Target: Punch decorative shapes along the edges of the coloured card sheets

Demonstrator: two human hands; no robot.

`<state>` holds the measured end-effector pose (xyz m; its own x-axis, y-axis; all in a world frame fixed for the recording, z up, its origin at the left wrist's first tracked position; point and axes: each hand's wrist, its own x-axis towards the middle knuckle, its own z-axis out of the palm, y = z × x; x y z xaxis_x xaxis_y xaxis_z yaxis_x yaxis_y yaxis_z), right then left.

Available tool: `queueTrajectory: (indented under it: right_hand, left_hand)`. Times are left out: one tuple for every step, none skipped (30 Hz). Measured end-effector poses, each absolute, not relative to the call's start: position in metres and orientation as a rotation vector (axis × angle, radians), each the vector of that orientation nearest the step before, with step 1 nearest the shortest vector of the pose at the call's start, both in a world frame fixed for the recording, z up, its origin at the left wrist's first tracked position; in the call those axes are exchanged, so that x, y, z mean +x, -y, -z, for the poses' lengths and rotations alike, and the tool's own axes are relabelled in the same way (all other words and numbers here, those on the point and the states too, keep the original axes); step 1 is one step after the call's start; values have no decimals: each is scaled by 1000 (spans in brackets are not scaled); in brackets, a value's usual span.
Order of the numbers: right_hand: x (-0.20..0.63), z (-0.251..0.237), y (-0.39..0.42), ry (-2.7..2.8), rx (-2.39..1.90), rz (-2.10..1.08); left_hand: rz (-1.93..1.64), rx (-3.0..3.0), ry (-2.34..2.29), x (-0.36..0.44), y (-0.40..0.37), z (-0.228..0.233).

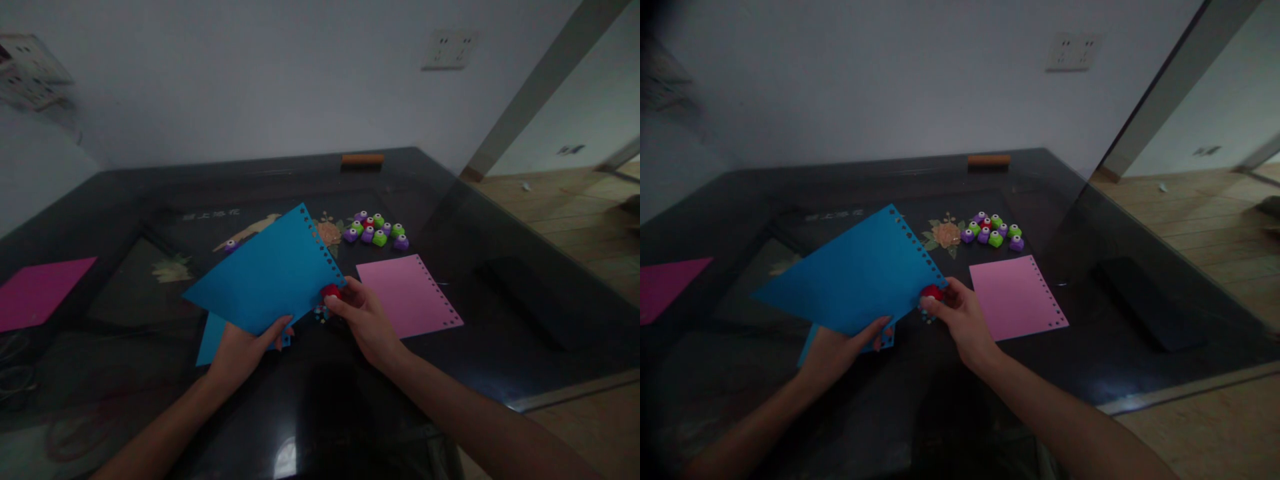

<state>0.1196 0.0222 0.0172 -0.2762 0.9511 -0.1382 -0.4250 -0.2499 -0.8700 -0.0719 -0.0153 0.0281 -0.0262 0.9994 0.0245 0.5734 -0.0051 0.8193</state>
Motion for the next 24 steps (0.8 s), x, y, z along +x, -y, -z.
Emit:
queueTrajectory:
  right_hand:
    - [120,-17,-22,908,-860,-1717]
    - [120,-17,-22,911,-861,-1714]
    - [120,-18,-22,914,-862,-1712]
    - [120,-18,-22,918,-864,-1709]
    - [120,-18,-22,922,-867,-1708]
    - [120,-18,-22,924,-867,-1708]
    - [120,-19,-22,923,-866,-1711]
    - [120,-19,-22,923,-866,-1715]
    - [120,-19,-23,923,-867,-1718]
    - [120,-20,-23,924,-869,-1719]
    - [120,-20,-23,927,-874,-1718]
    - [120,-20,-23,932,-880,-1713]
    - [120,-20,-23,939,-886,-1707]
    - [120,-20,-24,944,-889,-1702]
    - [120,-20,-24,947,-891,-1698]
    - [120,-19,-24,948,-892,-1697]
    - [120,-19,-24,945,-893,-1699]
    - [120,-18,-25,939,-896,-1702]
    - [120,-17,-25,934,-899,-1707]
    - [120,-16,-25,930,-902,-1708]
    - [120,-16,-25,929,-902,-1707]
    - [120,-15,-25,931,-899,-1705]
    - [120,-15,-26,936,-895,-1700]
    - [120,-14,-26,945,-892,-1695]
  left_hand:
    - [-889,1647,-1659,-72,15,-28]
    - [-885,1650,-1654,-72,15,-28]
    - [-886,1652,-1651,-72,16,-28]
    - [-883,1653,-1648,-72,16,-28]
    - [-878,1654,-1646,-72,16,-27]
    - [-876,1654,-1647,-73,16,-27]
    - [-875,1650,-1648,-73,15,-27]
    - [-874,1642,-1649,-73,15,-27]
    - [-876,1633,-1650,-72,15,-27]
    - [-881,1624,-1651,-72,15,-28]
    - [-889,1613,-1652,-72,15,-28]
    - [-892,1604,-1651,-72,15,-28]
    - [-892,1599,-1651,-71,15,-29]
    - [-890,1598,-1652,-71,15,-29]
    - [-884,1600,-1650,-70,15,-29]
    - [-878,1601,-1650,-70,16,-29]
    - [-875,1601,-1651,-70,16,-29]
    - [-877,1598,-1652,-70,16,-29]
    - [-879,1589,-1656,-70,16,-28]
    - [-884,1577,-1658,-70,16,-28]
    - [-891,1564,-1658,-70,16,-27]
    - [-897,1553,-1653,-70,16,-27]
    - [-899,1546,-1648,-70,15,-26]
    - [-899,1544,-1644,-70,15,-25]
